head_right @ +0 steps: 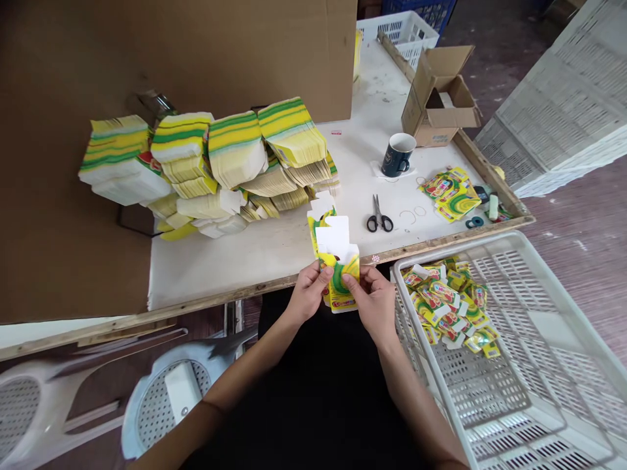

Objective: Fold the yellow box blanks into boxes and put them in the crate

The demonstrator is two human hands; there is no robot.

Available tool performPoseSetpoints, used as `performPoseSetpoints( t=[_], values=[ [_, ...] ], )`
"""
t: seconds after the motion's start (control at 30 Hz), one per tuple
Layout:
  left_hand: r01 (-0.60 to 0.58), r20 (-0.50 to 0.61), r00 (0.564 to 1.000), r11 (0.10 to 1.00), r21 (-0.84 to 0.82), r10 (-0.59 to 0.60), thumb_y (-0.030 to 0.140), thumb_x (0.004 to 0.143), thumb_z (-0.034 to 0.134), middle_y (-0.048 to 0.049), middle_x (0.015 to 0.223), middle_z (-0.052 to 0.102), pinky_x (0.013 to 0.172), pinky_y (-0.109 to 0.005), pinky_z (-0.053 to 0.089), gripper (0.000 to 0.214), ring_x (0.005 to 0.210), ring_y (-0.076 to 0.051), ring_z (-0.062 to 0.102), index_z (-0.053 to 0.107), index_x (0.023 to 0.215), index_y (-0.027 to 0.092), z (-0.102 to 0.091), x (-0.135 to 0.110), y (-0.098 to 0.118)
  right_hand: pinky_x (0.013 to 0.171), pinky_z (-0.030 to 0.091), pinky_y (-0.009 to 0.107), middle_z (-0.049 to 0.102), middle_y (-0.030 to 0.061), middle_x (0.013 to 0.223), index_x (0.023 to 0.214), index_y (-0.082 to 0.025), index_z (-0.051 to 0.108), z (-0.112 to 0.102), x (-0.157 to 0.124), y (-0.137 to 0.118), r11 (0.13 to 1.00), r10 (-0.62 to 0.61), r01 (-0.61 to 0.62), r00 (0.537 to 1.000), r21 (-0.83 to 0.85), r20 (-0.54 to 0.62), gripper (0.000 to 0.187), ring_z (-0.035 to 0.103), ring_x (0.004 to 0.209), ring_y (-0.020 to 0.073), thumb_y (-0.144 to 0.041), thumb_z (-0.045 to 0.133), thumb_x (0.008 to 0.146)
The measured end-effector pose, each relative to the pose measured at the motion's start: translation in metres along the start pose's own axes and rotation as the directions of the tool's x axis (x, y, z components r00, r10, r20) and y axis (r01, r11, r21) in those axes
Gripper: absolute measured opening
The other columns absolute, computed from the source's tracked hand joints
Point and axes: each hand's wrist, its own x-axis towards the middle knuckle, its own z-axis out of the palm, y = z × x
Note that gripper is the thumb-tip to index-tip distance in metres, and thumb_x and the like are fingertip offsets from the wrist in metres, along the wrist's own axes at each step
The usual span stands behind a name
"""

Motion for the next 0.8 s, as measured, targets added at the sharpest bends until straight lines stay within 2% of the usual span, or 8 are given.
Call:
performPoseSetpoints(
  t=[0.13, 0.2, 0.27, 0.33, 0.37, 0.53, 0.67, 0.8],
  values=[
    [-0.075, -0.067, 0.995, 0.996, 0.055, 0.079, 0.055, 0.087, 0.075, -0.01, 0.116, 0.076, 0.097, -0.036, 0.058, 0.057, 0.108, -0.023, 0.074, 0.056, 0.128, 0.019, 0.004, -0.002, -0.001, 0.061, 0.053, 0.028, 0.071, 0.0017, 0.077, 0.088, -0.022, 0.067, 0.002, 0.001, 0.003, 0.998, -0.055, 0.053, 0.997, -0.034, -0.056, 0.03, 0.061, 0.064, 0.0149, -0.048, 0.079, 0.085],
    [-0.109, -0.08, 0.99, 0.989, 0.097, 0.117, 0.047, 0.087, 0.078, -0.0089, 0.116, 0.076, 0.095, -0.035, 0.058, 0.069, 0.106, -0.022, 0.075, 0.043, 0.141, 0.023, 0.004, -0.004, 0.002, 0.061, 0.051, 0.027, 0.071, 0.0012, 0.085, 0.104, -0.023, 0.065, 0.0, 0.003, 0.002, 0.993, -0.103, 0.099, 0.993, -0.059, -0.06, 0.032, 0.06, 0.065, 0.0142, -0.046, 0.079, 0.086],
    [-0.118, -0.033, 0.992, 0.983, 0.142, 0.124, 0.044, 0.088, 0.078, -0.0092, 0.119, 0.076, 0.094, -0.035, 0.058, 0.076, 0.105, -0.022, 0.075, 0.035, 0.149, 0.027, 0.002, -0.007, 0.006, 0.058, 0.048, 0.026, 0.071, 0.0008, 0.096, 0.128, -0.027, 0.057, -0.004, 0.005, 0.0, 0.986, -0.149, 0.147, 0.988, -0.082, -0.029, 0.049, 0.058, 0.064, 0.0127, -0.042, 0.079, 0.087],
    [-0.112, 0.048, 0.993, 0.978, 0.173, 0.105, 0.044, 0.09, 0.075, -0.0108, 0.126, 0.073, 0.094, -0.037, 0.059, 0.075, 0.106, -0.023, 0.075, 0.035, 0.152, 0.029, -0.002, -0.01, 0.012, 0.057, 0.046, 0.025, 0.07, 0.0009, 0.104, 0.141, -0.03, 0.049, -0.01, 0.007, -0.002, 0.975, -0.188, 0.189, 0.982, -0.114, 0.027, 0.06, 0.055, 0.062, 0.0111, -0.038, 0.078, 0.089],
    [-0.103, 0.091, 0.992, 0.978, 0.18, 0.088, 0.044, 0.091, 0.074, -0.0116, 0.129, 0.072, 0.095, -0.037, 0.059, 0.074, 0.107, -0.023, 0.075, 0.037, 0.152, 0.029, -0.004, -0.01, 0.015, 0.057, 0.045, 0.025, 0.069, 0.0015, 0.106, 0.143, -0.03, 0.049, -0.014, 0.008, -0.004, 0.97, -0.202, 0.207, 0.978, -0.126, 0.056, 0.059, 0.055, 0.063, 0.0109, -0.037, 0.076, 0.091],
    [-0.029, 0.223, 0.975, 0.994, 0.105, 0.005, 0.041, 0.085, 0.081, -0.0102, 0.122, 0.073, 0.088, -0.034, 0.059, 0.062, 0.099, -0.023, 0.076, 0.05, 0.137, 0.025, -0.01, -0.009, 0.022, 0.065, 0.05, 0.027, 0.069, 0.0034, 0.106, 0.133, -0.028, 0.058, -0.029, 0.011, -0.01, 0.969, -0.19, 0.216, 0.961, -0.116, 0.2, 0.039, 0.062, 0.074, 0.0146, -0.038, 0.067, 0.097],
    [0.044, 0.224, 0.972, 0.994, 0.097, -0.065, 0.04, 0.079, 0.087, -0.006, 0.106, 0.074, 0.08, -0.031, 0.058, 0.059, 0.088, -0.021, 0.075, 0.053, 0.125, 0.023, -0.012, -0.01, 0.014, 0.064, 0.046, 0.027, 0.069, 0.0019, 0.096, 0.114, -0.025, 0.067, -0.039, 0.014, -0.017, 0.939, -0.183, 0.255, 0.939, -0.232, 0.292, 0.019, 0.06, 0.072, 0.0144, -0.038, 0.063, 0.1],
    [0.028, 0.22, 0.974, 0.99, 0.135, -0.058, 0.04, 0.076, 0.089, -0.0062, 0.105, 0.074, 0.078, -0.03, 0.057, 0.065, 0.086, -0.02, 0.074, 0.054, 0.128, 0.023, -0.011, -0.012, 0.013, 0.069, 0.046, 0.028, 0.067, 0.0013, 0.085, 0.094, -0.023, 0.07, -0.041, 0.017, -0.02, 0.896, -0.239, 0.327, 0.925, -0.301, 0.296, 0.02, 0.06, 0.074, 0.0158, -0.037, 0.058, 0.103]
  ],
)
